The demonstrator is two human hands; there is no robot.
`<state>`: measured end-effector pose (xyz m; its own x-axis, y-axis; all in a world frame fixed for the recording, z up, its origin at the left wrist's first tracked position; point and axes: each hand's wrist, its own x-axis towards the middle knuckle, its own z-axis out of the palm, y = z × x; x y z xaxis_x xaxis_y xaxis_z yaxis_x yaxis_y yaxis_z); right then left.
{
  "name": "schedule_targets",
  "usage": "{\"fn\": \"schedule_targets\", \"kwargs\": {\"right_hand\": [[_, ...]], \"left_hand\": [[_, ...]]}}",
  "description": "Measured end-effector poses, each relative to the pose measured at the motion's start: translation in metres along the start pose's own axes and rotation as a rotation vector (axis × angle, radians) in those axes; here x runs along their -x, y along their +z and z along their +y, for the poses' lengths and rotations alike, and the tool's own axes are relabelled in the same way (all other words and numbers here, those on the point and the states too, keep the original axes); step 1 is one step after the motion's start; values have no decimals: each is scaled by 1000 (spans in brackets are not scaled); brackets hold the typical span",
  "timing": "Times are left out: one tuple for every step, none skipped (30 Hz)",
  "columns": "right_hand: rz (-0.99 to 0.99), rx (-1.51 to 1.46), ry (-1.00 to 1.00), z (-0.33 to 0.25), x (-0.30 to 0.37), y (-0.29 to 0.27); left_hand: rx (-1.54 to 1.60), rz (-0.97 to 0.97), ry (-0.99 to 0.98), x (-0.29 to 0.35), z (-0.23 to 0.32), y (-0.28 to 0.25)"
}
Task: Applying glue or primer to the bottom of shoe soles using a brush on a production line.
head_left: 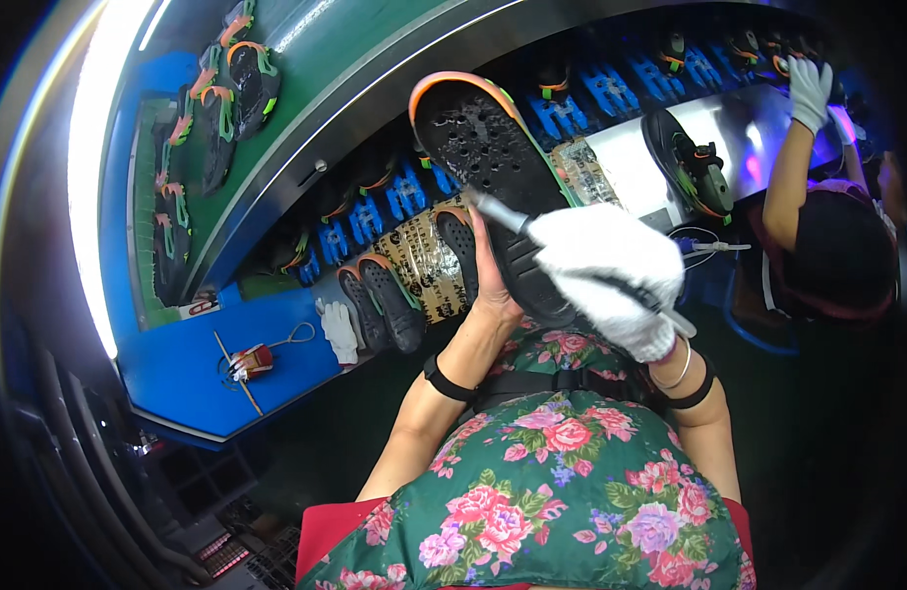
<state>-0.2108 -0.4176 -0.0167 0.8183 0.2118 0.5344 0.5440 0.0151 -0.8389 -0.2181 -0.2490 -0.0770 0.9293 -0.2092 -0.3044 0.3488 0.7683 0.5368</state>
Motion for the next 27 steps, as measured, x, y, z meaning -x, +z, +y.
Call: {"fn": "schedule_targets", "kwargs": {"right_hand": [[67,83,33,-2,0,0],[99,74,60,0,0,2],[26,158,-15,1,4,2],[-47,240,-90,1,6,2],[-117,230,-46,-5,7,3],[-119,302,-188,5,10,11],[-102,204,-118,5,16,12],[-84,105,-48,4,20,13],[-48,68,-31,4,16,9],[-12,31,-14,4,12,4],[-7,6,21,15,21,5],[-5,6,22,13,21,4],[-45,103,-25,9,20,3],[-86,200,-73,4,20,4],[-85,145,-41,-1,23,14],[-77,147,-125,0,24,16],[-78,90,-103,-1,25,12],[-77,31,-76,-2,27,10],[-34,-41,8,1,29,10],[9,-114,94,7,33,12],[22,-122,149,9,36,14],[25,-122,157,8,39,14],[-26,36,32,5,39,14],[-79,196,-96,1,36,15],[-32,99,-112,5,43,20],[-72,-5,-56,3,42,17],[-90,-40,-33,1,41,13]], "left_hand": [[251,-61,-47,-5,2,-2],[503,-121,-94,-8,4,-3],[105,-111,-21,-4,9,14],[223,-180,-82,-6,7,11],[284,-237,-79,-9,7,11],[341,-296,-75,-11,9,12],[234,-205,-59,-12,7,9],[230,-202,-62,-13,6,10],[292,-215,-37,-15,6,13],[354,-229,-12,-17,6,14],[326,-166,-20,-20,7,11],[323,-166,-22,-20,6,13],[364,-190,-20,-19,6,17],[405,-215,-19,-20,7,19],[317,-375,-131,-22,12,12],[407,-358,-167,-23,10,8],[404,-349,-165,-23,9,5],[401,-334,-166,-21,10,6],[390,-300,-139,-21,9,8],[379,-264,-112,-21,7,11],[398,-257,-141,-24,9,12],[400,-251,-147,-24,10,10],[407,-306,-158,-24,11,8],[414,-363,-167,-26,11,5],[413,-384,-168,-28,12,1],[415,-381,-174,-30,11,-1],[441,-350,-157,-29,11,-3]]}}
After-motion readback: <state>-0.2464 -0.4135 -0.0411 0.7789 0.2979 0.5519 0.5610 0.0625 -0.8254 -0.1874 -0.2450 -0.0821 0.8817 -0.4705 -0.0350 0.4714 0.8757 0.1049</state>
